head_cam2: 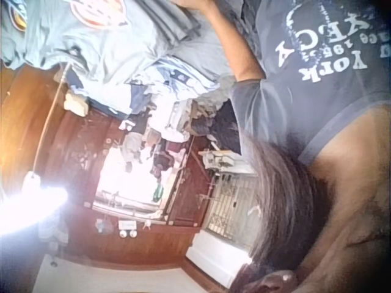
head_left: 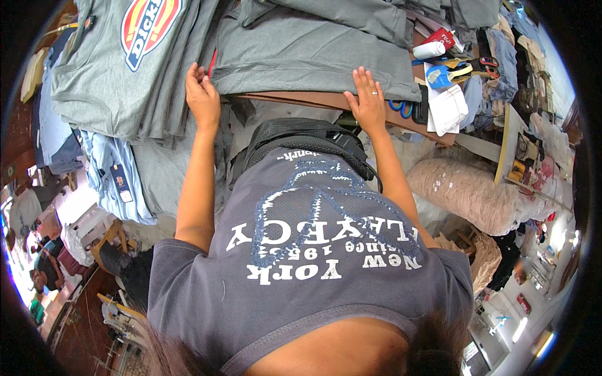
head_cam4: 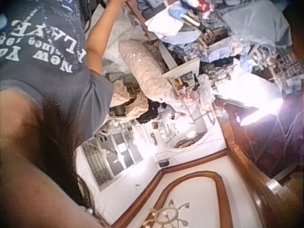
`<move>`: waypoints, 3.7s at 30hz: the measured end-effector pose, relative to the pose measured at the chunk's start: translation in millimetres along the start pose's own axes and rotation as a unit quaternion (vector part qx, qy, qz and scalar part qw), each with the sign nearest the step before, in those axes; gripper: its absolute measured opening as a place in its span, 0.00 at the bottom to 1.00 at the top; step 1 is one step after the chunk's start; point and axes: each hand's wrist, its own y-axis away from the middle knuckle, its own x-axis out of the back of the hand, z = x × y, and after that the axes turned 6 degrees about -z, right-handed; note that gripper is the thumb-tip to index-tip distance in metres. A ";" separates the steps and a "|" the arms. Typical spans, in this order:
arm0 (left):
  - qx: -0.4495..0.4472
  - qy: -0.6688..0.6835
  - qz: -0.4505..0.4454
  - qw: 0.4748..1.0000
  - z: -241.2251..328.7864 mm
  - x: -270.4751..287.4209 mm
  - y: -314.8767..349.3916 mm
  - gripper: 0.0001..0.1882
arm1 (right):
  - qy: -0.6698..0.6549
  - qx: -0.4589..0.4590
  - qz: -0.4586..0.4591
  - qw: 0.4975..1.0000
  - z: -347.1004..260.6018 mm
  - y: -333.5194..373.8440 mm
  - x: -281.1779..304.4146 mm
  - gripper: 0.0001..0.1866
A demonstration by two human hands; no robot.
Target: The person folds shirts by hand, aligning the logos, smoothing the fabric, and using shears to trim loose threads before stacking the finished garments.
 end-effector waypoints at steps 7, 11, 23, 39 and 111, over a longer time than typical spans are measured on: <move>-0.085 -0.013 -0.009 0.996 23.6 -16.7 -5.2 0.14 | 0.007 -0.003 0.009 1.000 -1.8 -0.6 -2.7 0.27; -0.058 -0.034 -0.047 0.997 9.6 -25.3 -9.2 0.15 | 0.010 0.000 0.024 1.000 -2.0 -0.1 -3.4 0.27; -0.143 -0.219 -0.170 0.950 13.3 -23.4 -21.8 0.16 | 0.010 0.000 0.037 0.999 -1.7 1.4 -3.0 0.27; -0.102 -0.149 -0.203 0.962 -12.8 -37.1 -29.2 0.08 | -0.117 -0.307 0.253 0.910 79.9 30.2 46.3 0.14; 0.388 0.590 -0.419 0.571 54.1 -76.4 22.2 0.05 | 0.084 -0.229 0.039 0.969 64.0 10.0 41.3 0.13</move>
